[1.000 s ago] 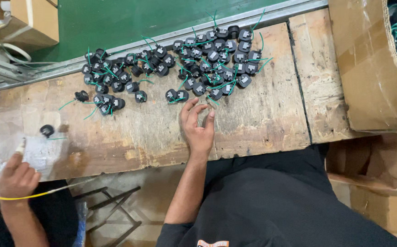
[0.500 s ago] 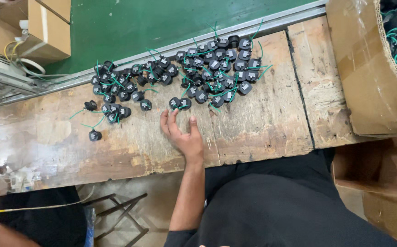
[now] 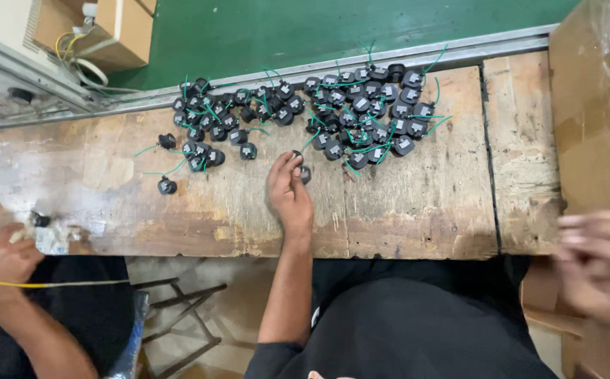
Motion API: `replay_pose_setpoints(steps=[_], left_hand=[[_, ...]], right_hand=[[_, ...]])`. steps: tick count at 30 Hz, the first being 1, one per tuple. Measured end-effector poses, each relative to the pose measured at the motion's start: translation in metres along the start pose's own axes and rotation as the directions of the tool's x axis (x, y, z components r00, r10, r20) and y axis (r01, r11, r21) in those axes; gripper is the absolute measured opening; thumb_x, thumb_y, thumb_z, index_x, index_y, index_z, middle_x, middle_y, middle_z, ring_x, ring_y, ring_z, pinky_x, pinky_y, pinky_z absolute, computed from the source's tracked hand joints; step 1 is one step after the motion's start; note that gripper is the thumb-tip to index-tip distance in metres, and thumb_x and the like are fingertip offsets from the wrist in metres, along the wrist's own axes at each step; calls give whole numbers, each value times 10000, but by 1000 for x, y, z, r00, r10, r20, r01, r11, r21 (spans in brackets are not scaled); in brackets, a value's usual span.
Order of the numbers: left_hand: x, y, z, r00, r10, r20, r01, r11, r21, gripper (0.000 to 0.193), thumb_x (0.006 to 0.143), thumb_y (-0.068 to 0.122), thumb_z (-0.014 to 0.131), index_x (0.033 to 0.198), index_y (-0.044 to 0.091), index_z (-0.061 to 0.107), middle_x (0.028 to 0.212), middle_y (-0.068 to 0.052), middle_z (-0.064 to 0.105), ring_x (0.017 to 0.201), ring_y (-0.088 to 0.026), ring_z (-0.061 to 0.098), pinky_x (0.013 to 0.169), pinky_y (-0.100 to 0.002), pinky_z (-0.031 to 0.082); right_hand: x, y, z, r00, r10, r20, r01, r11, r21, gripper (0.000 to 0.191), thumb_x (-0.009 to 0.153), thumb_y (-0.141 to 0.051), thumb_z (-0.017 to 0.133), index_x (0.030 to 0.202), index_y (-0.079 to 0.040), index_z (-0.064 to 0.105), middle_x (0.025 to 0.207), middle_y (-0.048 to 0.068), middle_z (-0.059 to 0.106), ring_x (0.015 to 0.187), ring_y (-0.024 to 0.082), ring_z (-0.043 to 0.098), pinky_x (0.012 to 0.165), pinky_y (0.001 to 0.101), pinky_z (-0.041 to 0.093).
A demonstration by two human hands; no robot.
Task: The person picks up black plug-shaped components with green cords from a cardboard box, coils and secures each cord around the component by hand, and places the finished unit on the workbench in a growing pile, repeating this for many units throughout the clip.
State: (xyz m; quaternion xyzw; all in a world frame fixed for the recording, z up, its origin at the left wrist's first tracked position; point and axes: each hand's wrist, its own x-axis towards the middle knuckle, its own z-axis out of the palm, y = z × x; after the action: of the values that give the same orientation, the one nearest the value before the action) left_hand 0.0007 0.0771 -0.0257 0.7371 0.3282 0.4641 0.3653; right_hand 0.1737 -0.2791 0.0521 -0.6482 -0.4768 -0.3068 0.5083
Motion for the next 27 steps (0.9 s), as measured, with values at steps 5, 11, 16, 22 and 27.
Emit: replay_pose_setpoints(steps=[5, 11, 16, 22, 27], left_hand=[[-19, -1, 0, 993, 119, 22, -106, 946, -307, 184, 1068, 16, 525, 1183, 18, 668, 1206, -100, 702, 1179, -235, 662, 1076, -393, 514], [-48, 14, 13, 854, 265, 448, 85, 778, -622, 209, 967, 11, 578, 1159, 84, 617, 1050, -75, 785, 1069, -274, 743, 1016, -400, 559], [-46, 38, 26, 779, 535, 329, -381, 819, -430, 234, 877, -114, 698, 1022, 68, 674, 1042, -65, 777, 1054, -307, 749, 988, -400, 586], [-33, 44, 9, 678, 553, 484, -338, 819, -463, 249, 839, -78, 684, 1054, 45, 682, 1200, -138, 749, 1196, -326, 701, 1056, -419, 555], [-46, 31, 10, 754, 280, 594, 105, 842, -530, 245, 754, -56, 816, 924, 32, 663, 1034, -113, 718, 1137, -281, 650, 981, -411, 533]], right_hand=[[-20, -29, 113, 473, 395, 788, -767, 624, 148, 650, 834, -108, 781, 1418, -84, 499, 1161, 90, 701, 1013, 188, 730, 873, 336, 620], [-47, -36, 166, 521, 276, 808, -762, 577, 294, 810, 838, -130, 754, 1504, -64, 298, 1230, 138, 617, 1007, 263, 690, 840, 396, 566], [-65, -25, 169, 501, 263, 824, -691, 695, 199, 514, 823, -207, 790, 1265, -35, 594, 1060, 161, 687, 837, 307, 699, 711, 407, 556], [-68, -16, 170, 431, 304, 849, -845, 467, 261, 338, 865, -195, 734, 1147, -48, 619, 919, 115, 713, 819, 286, 728, 757, 389, 567], [-65, -12, 167, 495, 139, 858, -702, 647, 300, 286, 869, -194, 773, 1057, -28, 636, 897, 127, 680, 821, 301, 683, 736, 406, 526]])
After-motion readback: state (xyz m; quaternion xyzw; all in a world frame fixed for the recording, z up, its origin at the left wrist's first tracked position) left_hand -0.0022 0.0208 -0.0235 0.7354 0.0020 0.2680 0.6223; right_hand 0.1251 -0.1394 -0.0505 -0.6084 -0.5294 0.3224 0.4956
